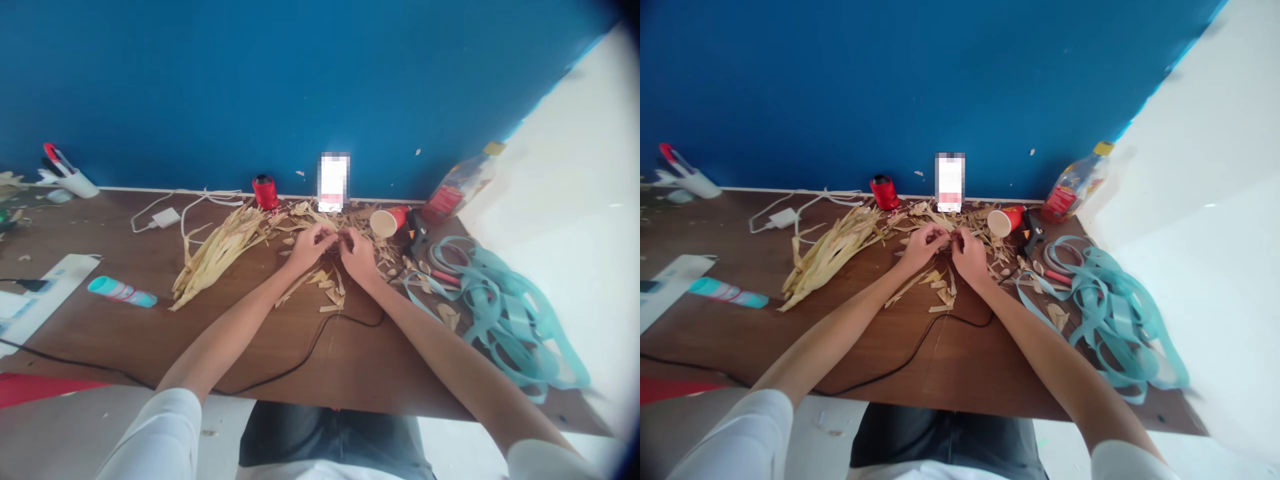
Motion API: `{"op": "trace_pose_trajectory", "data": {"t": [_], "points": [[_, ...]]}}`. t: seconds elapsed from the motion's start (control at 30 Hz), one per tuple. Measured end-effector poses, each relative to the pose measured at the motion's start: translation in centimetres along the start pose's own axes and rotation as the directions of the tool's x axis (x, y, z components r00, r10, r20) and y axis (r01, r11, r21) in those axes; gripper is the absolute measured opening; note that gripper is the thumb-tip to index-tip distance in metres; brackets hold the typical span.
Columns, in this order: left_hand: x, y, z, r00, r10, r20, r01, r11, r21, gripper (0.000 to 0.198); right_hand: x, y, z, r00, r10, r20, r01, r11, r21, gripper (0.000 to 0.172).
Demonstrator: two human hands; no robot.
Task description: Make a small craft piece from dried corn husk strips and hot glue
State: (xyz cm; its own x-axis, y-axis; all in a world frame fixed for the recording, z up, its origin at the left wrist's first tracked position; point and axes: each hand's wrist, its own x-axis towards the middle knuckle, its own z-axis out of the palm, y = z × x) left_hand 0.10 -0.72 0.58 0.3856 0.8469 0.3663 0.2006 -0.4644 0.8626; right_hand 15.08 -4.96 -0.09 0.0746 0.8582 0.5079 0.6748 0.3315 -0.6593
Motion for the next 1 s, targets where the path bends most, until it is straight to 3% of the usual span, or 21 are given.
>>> {"op": "trace_pose_trajectory", "data": {"t": [0.4, 0.77, 1.0], "points": [[0.0, 0.1, -0.2, 0.999, 0.029, 0.015, -0.031, 0.982, 0.187, 0.025, -0.1, 0.1, 0.0, 1.0, -0.027, 0.003, 0.028, 0.998, -0.05, 0.02], [-0.1, 0.2, 0.0, 0.998, 0.063, 0.016, -0.065, 0.942, 0.328, 0.021, -0.5, -0.9, 0.0, 0.999, 0.019, 0.038, -0.008, 0.966, -0.26, 0.023], [-0.4, 0.8, 0.0, 0.998, 0.07, -0.005, -0.068, 0.981, 0.18, 0.023, -0.4, -0.6, 0.0, 1.0, 0.026, -0.009, -0.028, 0.976, -0.218, 0.02]]}}
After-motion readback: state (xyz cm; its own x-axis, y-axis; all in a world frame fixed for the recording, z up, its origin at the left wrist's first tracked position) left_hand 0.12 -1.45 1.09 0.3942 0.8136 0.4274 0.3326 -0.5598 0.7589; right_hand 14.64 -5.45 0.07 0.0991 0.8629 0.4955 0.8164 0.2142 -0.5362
